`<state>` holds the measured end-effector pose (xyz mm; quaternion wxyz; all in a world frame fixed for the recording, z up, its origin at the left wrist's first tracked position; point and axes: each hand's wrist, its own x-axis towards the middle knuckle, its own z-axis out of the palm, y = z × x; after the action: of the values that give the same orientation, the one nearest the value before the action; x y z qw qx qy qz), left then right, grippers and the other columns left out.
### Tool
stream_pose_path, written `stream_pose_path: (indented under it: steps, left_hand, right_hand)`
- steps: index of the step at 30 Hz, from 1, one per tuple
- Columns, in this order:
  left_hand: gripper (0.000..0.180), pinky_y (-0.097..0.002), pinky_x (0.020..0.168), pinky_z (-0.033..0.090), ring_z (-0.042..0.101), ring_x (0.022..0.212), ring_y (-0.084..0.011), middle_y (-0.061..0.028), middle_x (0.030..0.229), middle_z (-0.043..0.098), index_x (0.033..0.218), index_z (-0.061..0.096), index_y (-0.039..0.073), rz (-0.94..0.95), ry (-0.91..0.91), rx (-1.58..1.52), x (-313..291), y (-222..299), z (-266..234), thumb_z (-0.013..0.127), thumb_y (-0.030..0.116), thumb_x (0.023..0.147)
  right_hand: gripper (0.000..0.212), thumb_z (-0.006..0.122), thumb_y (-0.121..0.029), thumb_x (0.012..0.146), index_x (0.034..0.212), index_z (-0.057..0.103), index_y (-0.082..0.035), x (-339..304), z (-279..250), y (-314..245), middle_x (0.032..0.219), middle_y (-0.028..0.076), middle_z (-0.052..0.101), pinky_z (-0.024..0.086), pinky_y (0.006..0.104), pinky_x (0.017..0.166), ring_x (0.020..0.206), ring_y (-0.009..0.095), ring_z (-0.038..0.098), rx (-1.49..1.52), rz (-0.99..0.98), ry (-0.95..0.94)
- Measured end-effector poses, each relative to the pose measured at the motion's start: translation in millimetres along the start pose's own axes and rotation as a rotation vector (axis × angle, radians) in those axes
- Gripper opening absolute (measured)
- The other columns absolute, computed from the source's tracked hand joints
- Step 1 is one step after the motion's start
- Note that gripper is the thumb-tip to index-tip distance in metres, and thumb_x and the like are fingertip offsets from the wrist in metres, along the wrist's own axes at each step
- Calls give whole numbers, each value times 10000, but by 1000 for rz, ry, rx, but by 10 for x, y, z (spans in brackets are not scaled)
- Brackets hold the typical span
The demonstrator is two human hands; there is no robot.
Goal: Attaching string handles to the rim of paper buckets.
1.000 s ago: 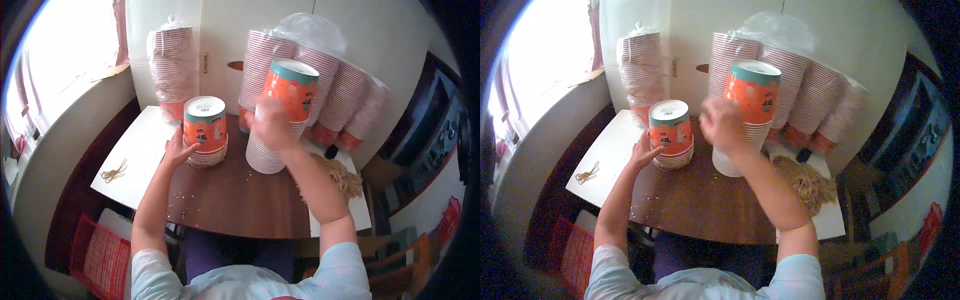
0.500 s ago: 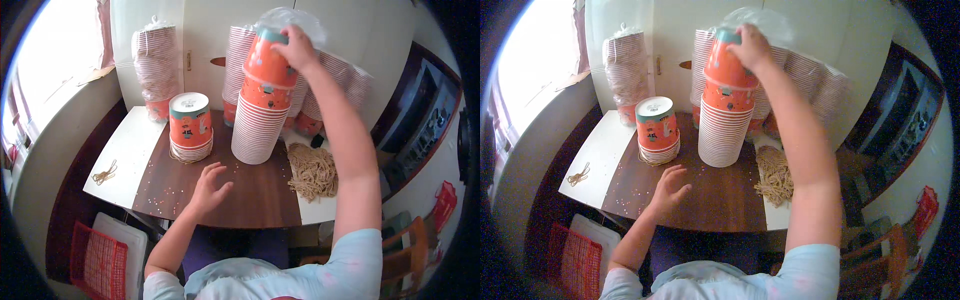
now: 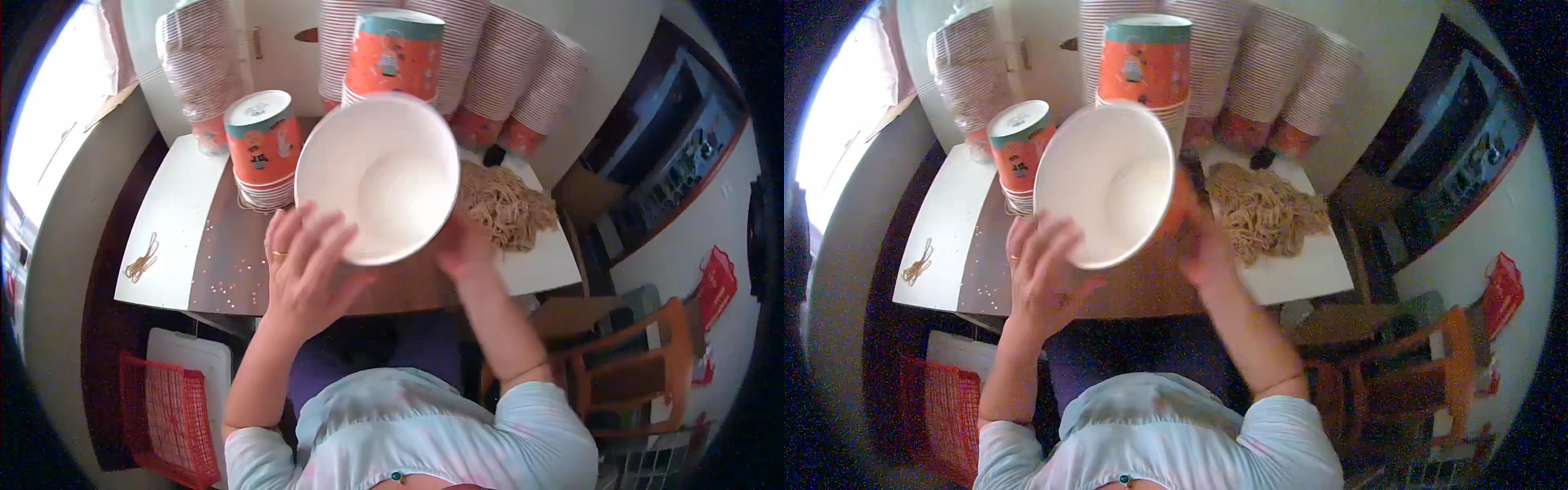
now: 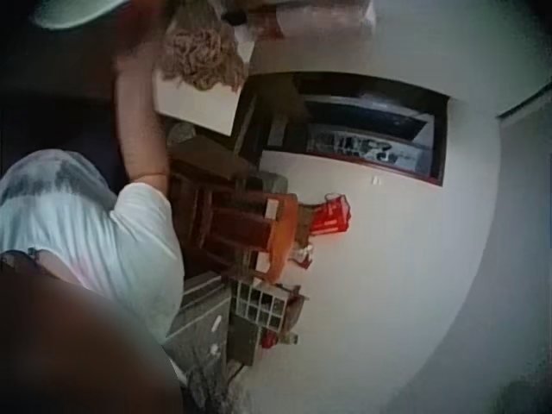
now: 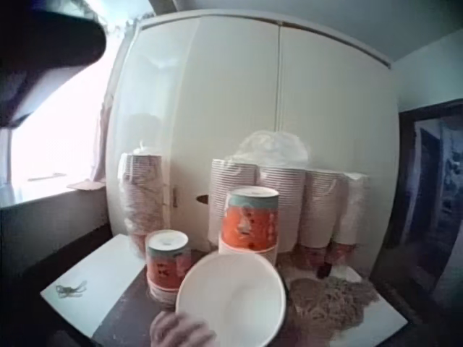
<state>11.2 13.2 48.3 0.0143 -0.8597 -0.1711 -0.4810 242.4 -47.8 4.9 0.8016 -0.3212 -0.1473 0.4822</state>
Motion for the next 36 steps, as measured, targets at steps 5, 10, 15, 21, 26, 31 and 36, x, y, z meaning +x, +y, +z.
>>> stream_pose_path:
  steps: [5,10,15,21,26,31,36]
  left_hand:
    - [228,-452,955,384,560,840,-231,-43,774,554,841,577,84,13,-233,-209,-187,-16,50,722,97,666]
    - [198,-448,966,378,548,853,-228,-46,766,544,821,579,82,-5,-330,-120,-335,-13,-30,715,96,679]
    - [180,-455,975,376,549,866,-224,-42,770,546,822,587,85,21,-374,-95,-349,58,26,704,106,687]
    - [242,-471,984,370,561,921,-225,-42,848,564,902,621,93,4,-345,-81,-310,149,3,709,115,678]
    - [322,-483,978,374,568,978,-244,-42,934,581,951,625,102,-55,-289,-110,-311,102,-147,729,98,647]
    - [324,-479,935,405,578,958,-271,-75,949,594,947,621,88,-103,-242,-196,-228,-10,-239,734,84,644]
    - [200,-354,776,481,604,890,-286,-123,939,611,894,640,26,-247,-168,-398,37,-53,-127,699,37,703]
  right_hand:
    - [380,576,-284,888,1204,509,-82,-262,-716,390,1097,65,600,525,382,747,863,235,626,-180,364,-76]
    - [136,617,-165,827,812,656,-36,4,-771,-494,892,84,613,482,353,690,756,246,600,-1788,-620,54]
    - [113,608,-120,760,848,678,-107,603,-854,-916,859,85,601,456,400,796,900,284,554,-2167,-744,-294]
    - [186,601,-91,680,821,708,-149,1205,-848,-707,922,86,623,444,444,859,954,329,538,-2520,-233,-646]
    - [162,623,-115,651,791,704,-115,1375,-834,-846,868,104,628,468,421,787,871,307,573,-2512,-68,-587]
    - [136,640,-152,712,781,656,-36,1321,-557,-1179,821,167,631,480,415,716,802,338,597,-2087,-490,-634]
    - [149,646,-149,814,828,606,-6,1107,-145,-1339,773,36,617,487,283,699,747,111,594,-1597,-419,-480]
